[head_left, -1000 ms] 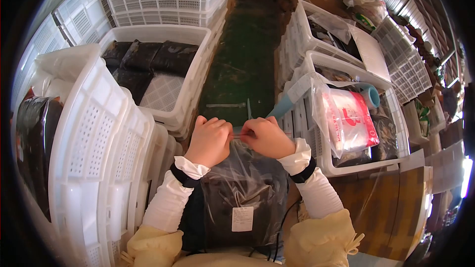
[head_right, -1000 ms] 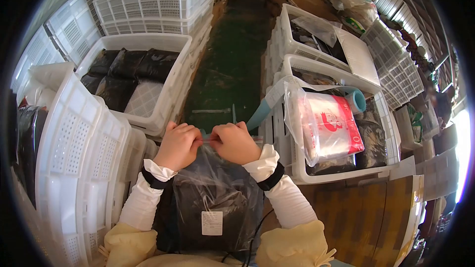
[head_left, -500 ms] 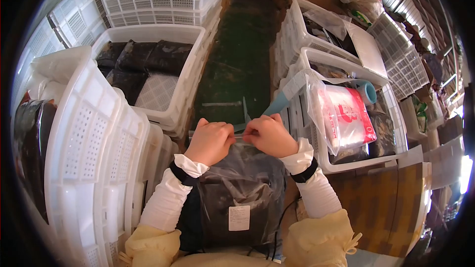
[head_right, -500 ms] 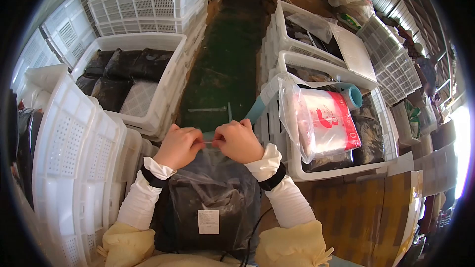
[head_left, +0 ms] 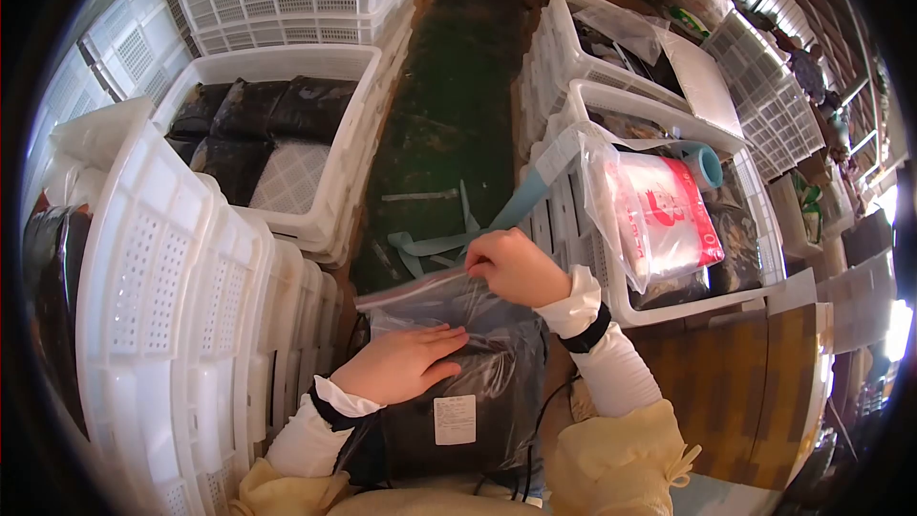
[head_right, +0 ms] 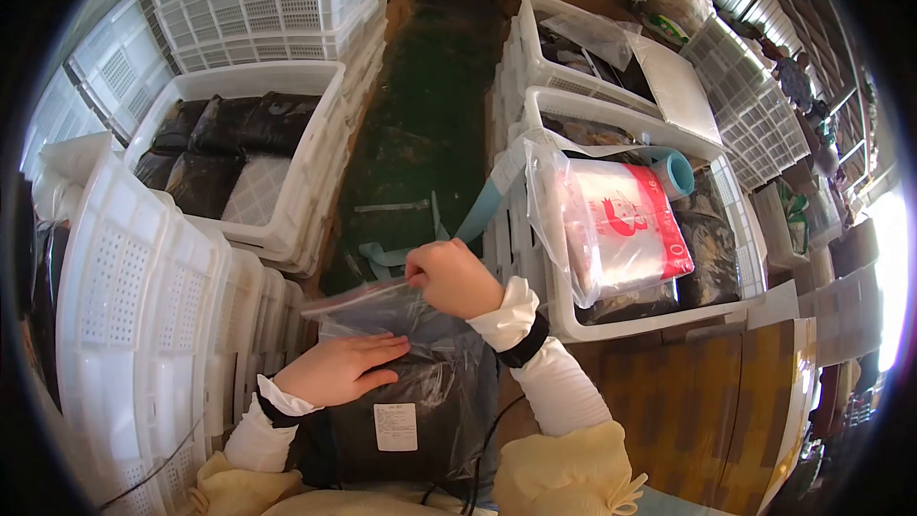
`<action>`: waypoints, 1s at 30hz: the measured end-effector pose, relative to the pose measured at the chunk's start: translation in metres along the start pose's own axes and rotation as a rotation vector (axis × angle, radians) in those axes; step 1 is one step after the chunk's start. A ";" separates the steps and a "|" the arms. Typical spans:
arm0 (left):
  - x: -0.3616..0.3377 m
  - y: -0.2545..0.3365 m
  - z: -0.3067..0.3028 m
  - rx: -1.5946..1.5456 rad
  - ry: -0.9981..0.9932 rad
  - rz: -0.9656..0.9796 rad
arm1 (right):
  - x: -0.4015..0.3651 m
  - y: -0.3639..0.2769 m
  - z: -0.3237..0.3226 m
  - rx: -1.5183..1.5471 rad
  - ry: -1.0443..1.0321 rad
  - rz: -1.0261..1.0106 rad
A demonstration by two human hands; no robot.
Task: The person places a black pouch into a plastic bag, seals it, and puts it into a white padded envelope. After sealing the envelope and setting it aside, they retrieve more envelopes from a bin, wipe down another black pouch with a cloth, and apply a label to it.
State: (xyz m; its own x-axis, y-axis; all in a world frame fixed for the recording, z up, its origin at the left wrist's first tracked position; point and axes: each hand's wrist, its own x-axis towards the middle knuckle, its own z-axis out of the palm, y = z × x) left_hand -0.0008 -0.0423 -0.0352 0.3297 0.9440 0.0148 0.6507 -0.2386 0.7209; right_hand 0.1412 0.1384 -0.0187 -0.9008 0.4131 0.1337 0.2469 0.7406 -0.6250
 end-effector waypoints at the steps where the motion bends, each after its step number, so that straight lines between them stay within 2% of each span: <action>1: 0.000 -0.001 0.000 -0.001 -0.015 0.019 | -0.002 -0.003 0.002 -0.038 0.003 -0.052; 4: 0.002 -0.003 -0.006 -0.055 -0.156 -0.085 | -0.014 -0.011 0.010 -0.202 0.003 -0.061; 7: 0.002 -0.008 -0.004 -0.086 -0.134 -0.058 | -0.024 -0.018 0.011 -0.218 0.058 -0.010; 10: -0.001 -0.005 -0.002 0.053 -0.056 -0.019 | -0.034 -0.018 0.002 -0.272 0.068 -0.005; 13: -0.001 0.001 0.003 0.178 0.051 -0.070 | -0.039 -0.008 -0.001 -0.318 0.091 0.018; 16: 0.004 0.010 -0.009 0.088 0.130 -0.103 | -0.039 -0.007 0.003 -0.325 0.183 0.001; 19: -0.006 0.021 -0.037 -0.388 0.345 -0.284 | -0.041 -0.009 0.002 -0.338 0.241 -0.011; 20: -0.009 0.012 -0.038 -0.219 0.610 -0.112 | -0.043 -0.011 0.001 -0.343 0.241 -0.039; 21: -0.008 0.014 -0.046 -0.038 0.750 -0.146 | -0.047 -0.015 -0.002 -0.347 0.242 -0.069; 23: -0.014 -0.013 -0.036 -0.216 0.704 -0.309 | -0.055 -0.030 -0.009 -0.361 0.232 -0.122; 26: -0.026 -0.048 -0.029 -0.903 0.281 -0.253 | -0.073 -0.066 -0.014 -0.415 0.186 -0.203; 29: -0.040 -0.055 -0.024 -0.703 0.200 -0.074 | -0.099 -0.084 -0.004 -0.514 0.158 -0.257; 30: -0.042 -0.047 -0.022 -0.749 0.238 -0.044 | -0.108 -0.085 0.000 -0.536 0.176 -0.266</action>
State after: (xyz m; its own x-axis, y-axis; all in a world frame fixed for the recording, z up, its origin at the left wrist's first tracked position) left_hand -0.0603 -0.0657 -0.0546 0.1043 0.9926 0.0622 -0.0024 -0.0623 0.9981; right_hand 0.2176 0.0309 0.0195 -0.8948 0.2254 0.3853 0.2084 0.9743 -0.0861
